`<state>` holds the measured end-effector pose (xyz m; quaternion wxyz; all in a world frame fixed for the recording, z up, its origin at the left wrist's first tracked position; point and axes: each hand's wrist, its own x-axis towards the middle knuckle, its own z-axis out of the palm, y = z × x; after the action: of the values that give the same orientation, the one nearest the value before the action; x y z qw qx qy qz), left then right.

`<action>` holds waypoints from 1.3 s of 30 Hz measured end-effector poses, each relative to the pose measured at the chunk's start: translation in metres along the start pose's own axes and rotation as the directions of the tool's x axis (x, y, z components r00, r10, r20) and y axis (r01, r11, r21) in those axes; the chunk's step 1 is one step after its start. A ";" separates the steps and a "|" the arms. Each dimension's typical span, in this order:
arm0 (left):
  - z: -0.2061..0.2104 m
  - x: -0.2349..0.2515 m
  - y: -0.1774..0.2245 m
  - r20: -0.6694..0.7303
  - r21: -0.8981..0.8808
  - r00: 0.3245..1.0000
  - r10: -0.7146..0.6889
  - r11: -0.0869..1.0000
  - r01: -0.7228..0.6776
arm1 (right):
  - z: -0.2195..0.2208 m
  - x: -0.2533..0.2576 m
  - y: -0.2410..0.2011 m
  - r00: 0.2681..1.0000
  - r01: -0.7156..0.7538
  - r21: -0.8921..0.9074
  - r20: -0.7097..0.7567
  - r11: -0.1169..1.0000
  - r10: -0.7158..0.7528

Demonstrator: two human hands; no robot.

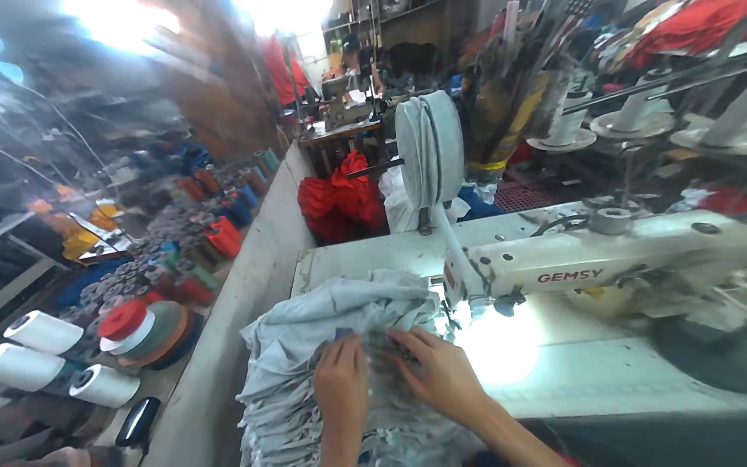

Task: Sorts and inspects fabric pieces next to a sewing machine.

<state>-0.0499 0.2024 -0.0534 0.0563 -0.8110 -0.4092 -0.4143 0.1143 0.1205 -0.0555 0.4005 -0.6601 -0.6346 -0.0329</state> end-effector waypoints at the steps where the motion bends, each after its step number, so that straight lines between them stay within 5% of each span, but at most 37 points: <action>1: -0.005 -0.003 0.001 -0.008 -0.015 0.999 -0.036 0.999 0.036 | 0.001 0.001 0.002 1.000 0.019 -0.004 -0.012 1.000 -0.019; 6: -0.025 -0.007 0.007 0.096 -0.155 0.974 -0.203 0.964 0.216 | 0.016 0.018 -0.003 0.984 0.174 -0.092 -0.034 0.980 -0.177; 11: -0.021 -0.011 0.008 0.080 -0.161 0.969 -0.233 0.957 0.243 | 0.028 0.032 -0.007 0.952 0.307 -0.136 0.048 0.942 -0.303; 17: -0.040 -0.021 -0.019 0.048 -0.252 0.953 -0.298 0.920 0.300 | 0.024 0.020 0.001 0.979 0.199 -0.039 -0.030 0.979 -0.200; 20: -0.067 -0.006 -0.043 0.003 -0.126 0.954 -0.299 0.946 0.297 | 0.017 0.013 0.009 0.989 0.145 0.001 -0.041 0.989 -0.145; 25: -0.072 0.019 -0.041 0.363 0.053 0.853 -0.376 0.922 0.384 | 0.017 0.009 0.003 0.985 0.171 0.016 -0.015 0.985 -0.171; 30: -0.062 0.024 -0.035 0.481 0.147 0.776 -0.409 0.910 0.388 | 0.019 0.010 -0.010 0.979 0.202 0.023 0.033 0.979 -0.203; 39: -0.088 -0.007 -0.036 0.273 0.030 0.899 -0.344 0.937 0.349 | 0.038 0.040 -0.052 0.920 0.364 0.028 0.144 0.931 -0.364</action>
<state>-0.1326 0.1844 -0.0101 -0.0832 -0.7752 -0.5466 -0.3056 0.0595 0.1677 -0.0338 0.3396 -0.5311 -0.7741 -0.0580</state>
